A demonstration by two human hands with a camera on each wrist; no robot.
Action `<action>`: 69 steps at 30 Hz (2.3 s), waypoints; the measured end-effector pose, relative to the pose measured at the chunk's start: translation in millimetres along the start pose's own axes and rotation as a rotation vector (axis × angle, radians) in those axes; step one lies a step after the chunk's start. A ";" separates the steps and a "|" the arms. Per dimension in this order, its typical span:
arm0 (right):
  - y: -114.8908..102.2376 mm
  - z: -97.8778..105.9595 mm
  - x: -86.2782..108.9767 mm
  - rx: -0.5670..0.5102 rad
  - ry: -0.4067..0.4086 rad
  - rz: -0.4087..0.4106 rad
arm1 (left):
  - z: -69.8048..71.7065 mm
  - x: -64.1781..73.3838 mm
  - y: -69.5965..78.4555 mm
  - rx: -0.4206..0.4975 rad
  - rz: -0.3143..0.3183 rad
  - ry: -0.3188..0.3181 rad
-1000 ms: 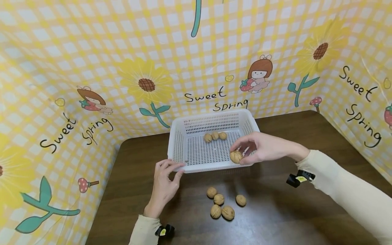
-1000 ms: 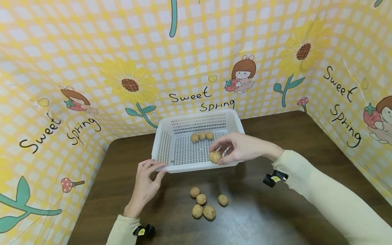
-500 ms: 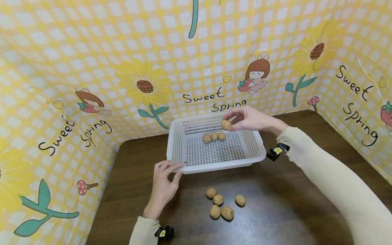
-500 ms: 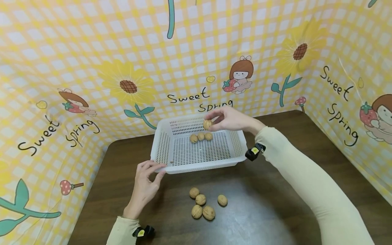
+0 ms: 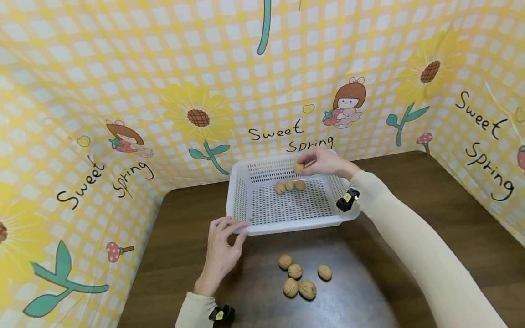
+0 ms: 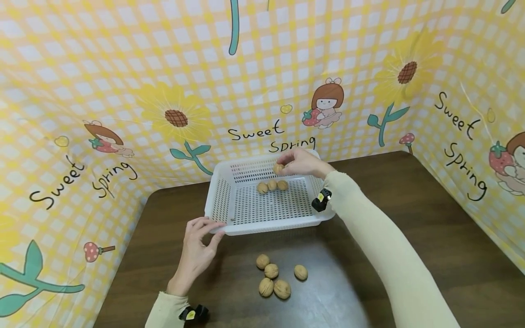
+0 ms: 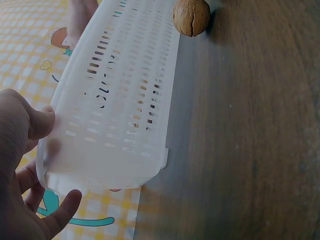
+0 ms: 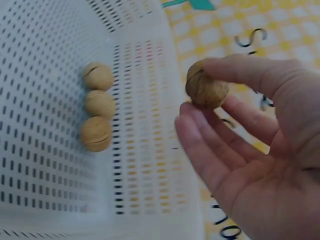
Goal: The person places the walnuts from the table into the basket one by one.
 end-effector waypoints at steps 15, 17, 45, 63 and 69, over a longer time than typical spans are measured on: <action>49.9 -38.2 -11.5 0.178 -0.136 -0.145 | 0.4 0.8 -0.4 -0.002 0.036 -0.023; 52.2 -39.2 -11.3 0.174 -0.140 -0.157 | 0.2 1.2 -0.2 -0.002 0.035 -0.023; 52.0 -39.4 -18.0 0.255 -0.170 -0.140 | -0.6 -3.4 1.3 0.001 0.024 -0.024; -69.1 -30.5 42.7 0.144 -0.193 0.218 | 0.7 -0.5 0.5 -0.002 0.044 -0.024; -79.7 -63.1 86.7 0.091 -0.222 0.357 | 1.2 -0.6 1.0 0.000 0.030 -0.019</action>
Point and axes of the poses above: each hand's wrist, its own x-axis away from the middle knuckle, its own z-axis out of the back of the hand, y = z × x, the point moved 5 cm from there along -x, towards the middle knuckle, and after that the axes turned 8 degrees about z, right-handed, at the moved point
